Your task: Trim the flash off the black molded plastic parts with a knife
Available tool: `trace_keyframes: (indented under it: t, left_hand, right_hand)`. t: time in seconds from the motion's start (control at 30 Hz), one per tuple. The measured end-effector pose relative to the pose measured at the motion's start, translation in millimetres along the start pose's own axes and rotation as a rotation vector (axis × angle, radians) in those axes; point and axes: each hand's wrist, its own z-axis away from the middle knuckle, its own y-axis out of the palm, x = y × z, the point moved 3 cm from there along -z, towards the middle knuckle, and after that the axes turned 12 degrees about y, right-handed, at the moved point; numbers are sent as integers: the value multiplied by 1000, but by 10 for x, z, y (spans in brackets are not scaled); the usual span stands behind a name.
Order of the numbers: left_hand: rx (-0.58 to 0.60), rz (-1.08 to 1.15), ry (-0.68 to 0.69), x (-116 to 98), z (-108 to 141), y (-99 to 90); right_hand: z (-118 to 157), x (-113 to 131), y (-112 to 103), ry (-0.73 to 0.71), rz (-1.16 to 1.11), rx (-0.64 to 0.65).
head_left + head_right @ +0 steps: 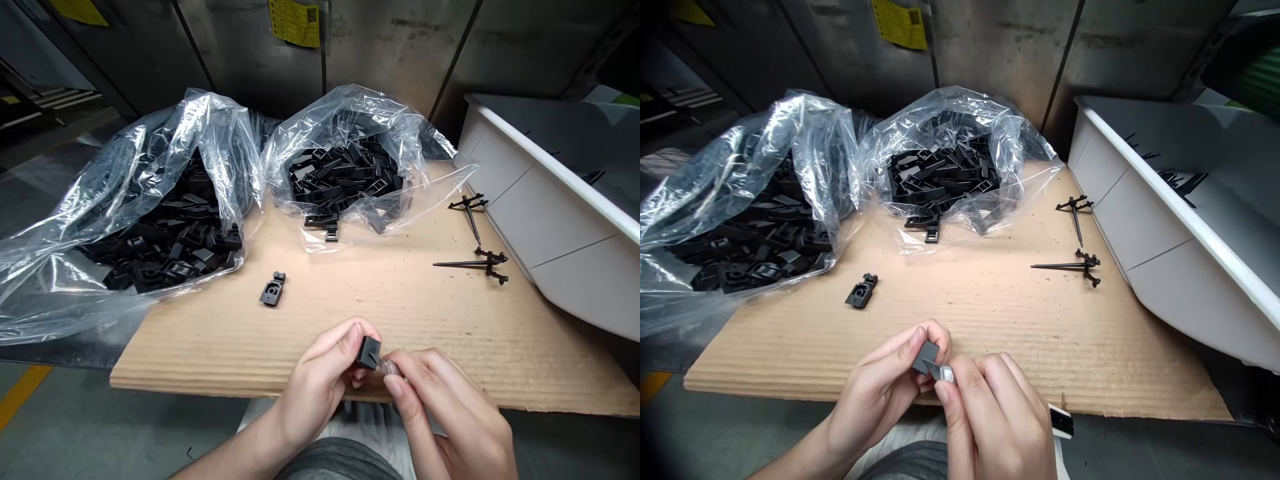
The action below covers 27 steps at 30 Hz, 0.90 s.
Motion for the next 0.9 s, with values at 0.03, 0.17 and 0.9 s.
trace_keyframes:
  t: [0.03,0.17,0.9]
  left_hand:
    - [1,3,3,3,1,1]
    - [20,30,4,10,0,-4]
    - [117,174,-71,-6,-72,-38]
  right_hand:
    - [-12,-22,-19,0,45,-22]
    - [-40,-91,-130,19,131,-120]
    - [-88,8,-56,311,-251,38]
